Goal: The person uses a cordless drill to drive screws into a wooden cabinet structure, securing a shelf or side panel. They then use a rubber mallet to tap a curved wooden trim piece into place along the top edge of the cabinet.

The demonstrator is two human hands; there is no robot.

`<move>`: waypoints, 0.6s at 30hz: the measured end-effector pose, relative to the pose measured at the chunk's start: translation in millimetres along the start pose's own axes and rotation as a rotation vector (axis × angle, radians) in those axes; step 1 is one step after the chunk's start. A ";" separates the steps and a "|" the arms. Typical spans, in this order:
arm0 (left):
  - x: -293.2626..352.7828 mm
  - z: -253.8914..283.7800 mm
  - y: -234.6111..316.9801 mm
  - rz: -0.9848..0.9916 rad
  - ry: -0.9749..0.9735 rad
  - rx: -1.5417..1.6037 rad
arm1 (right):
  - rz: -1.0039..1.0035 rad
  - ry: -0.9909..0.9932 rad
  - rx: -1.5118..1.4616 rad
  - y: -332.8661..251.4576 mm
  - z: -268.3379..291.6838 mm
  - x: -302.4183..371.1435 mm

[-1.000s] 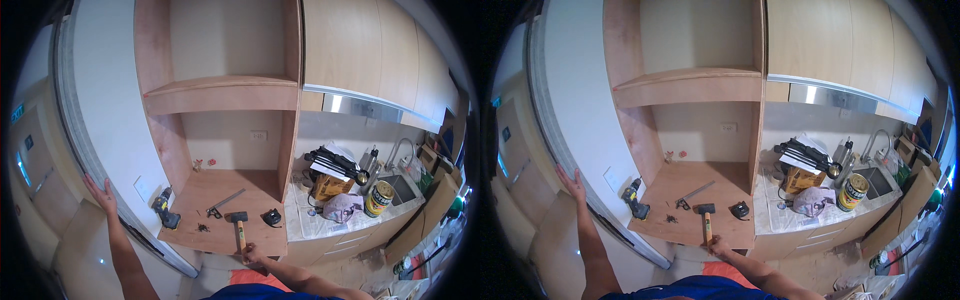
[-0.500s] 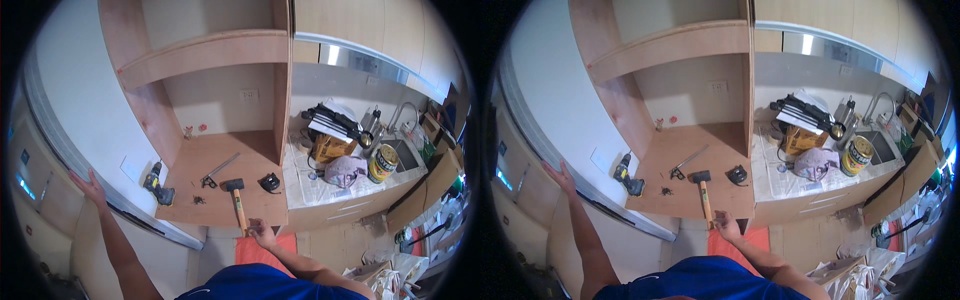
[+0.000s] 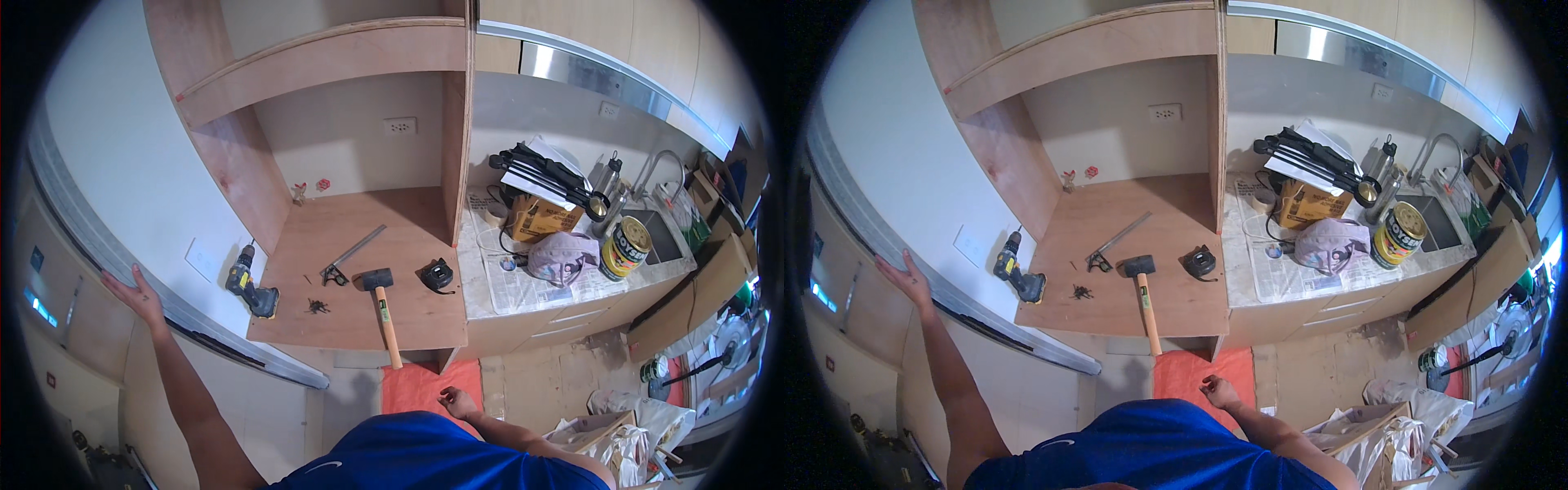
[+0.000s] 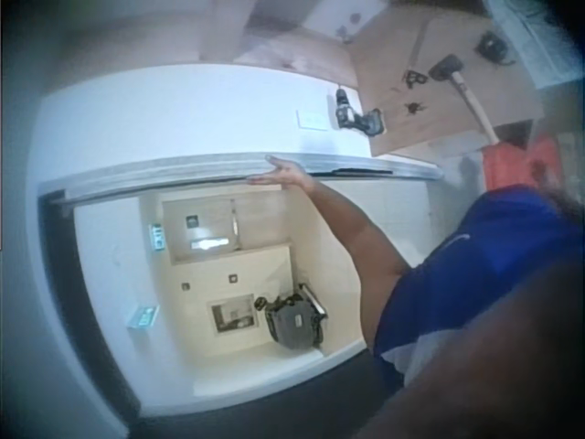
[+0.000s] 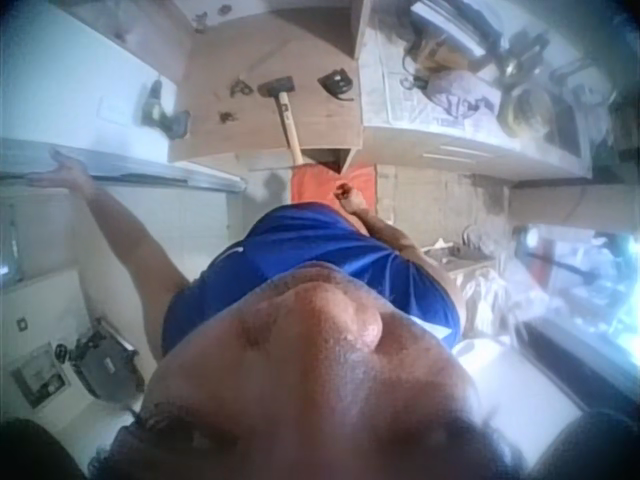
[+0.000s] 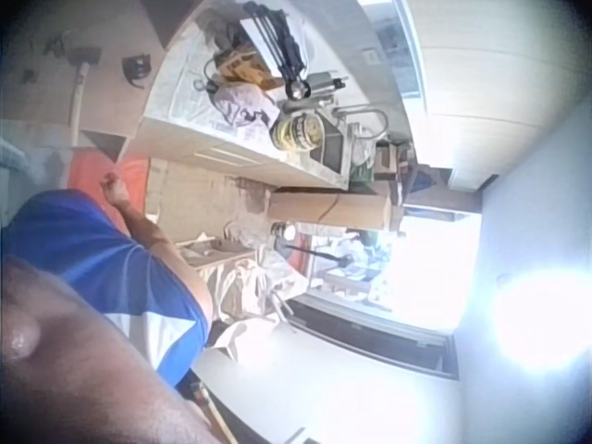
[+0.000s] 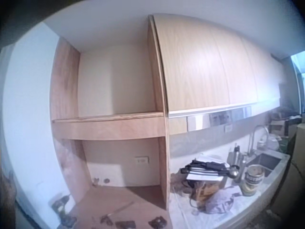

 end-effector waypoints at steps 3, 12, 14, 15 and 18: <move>-0.1 -1.1 -2.3 -0.032 0.026 0.075 | -0.034 -0.106 0.080 14.1 3.0 -9.8; 0.5 -9.0 -9.8 -0.062 0.010 0.054 | -0.049 -0.123 0.103 49.9 13.1 -37.1; 1.4 -12.3 -19.5 -0.058 0.014 0.033 | -0.105 -0.158 0.039 48.0 10.5 -41.1; 1.2 -10.4 -28.1 -0.055 0.020 0.010 | -0.129 -0.186 0.010 39.4 9.5 -41.7; -0.4 -19.3 -40.5 -0.077 0.068 0.078 | -0.161 -0.234 -0.099 10.4 5.9 -37.5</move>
Point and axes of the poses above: each hand's wrist, its own x-axis away from the middle knuckle, its own z-axis out of the back of the hand, y = z × x, the point moved 4 cm from there along -x, towards the middle knuckle, and after that the axes turned 5 degrees about -x, right-handed, at the moved point
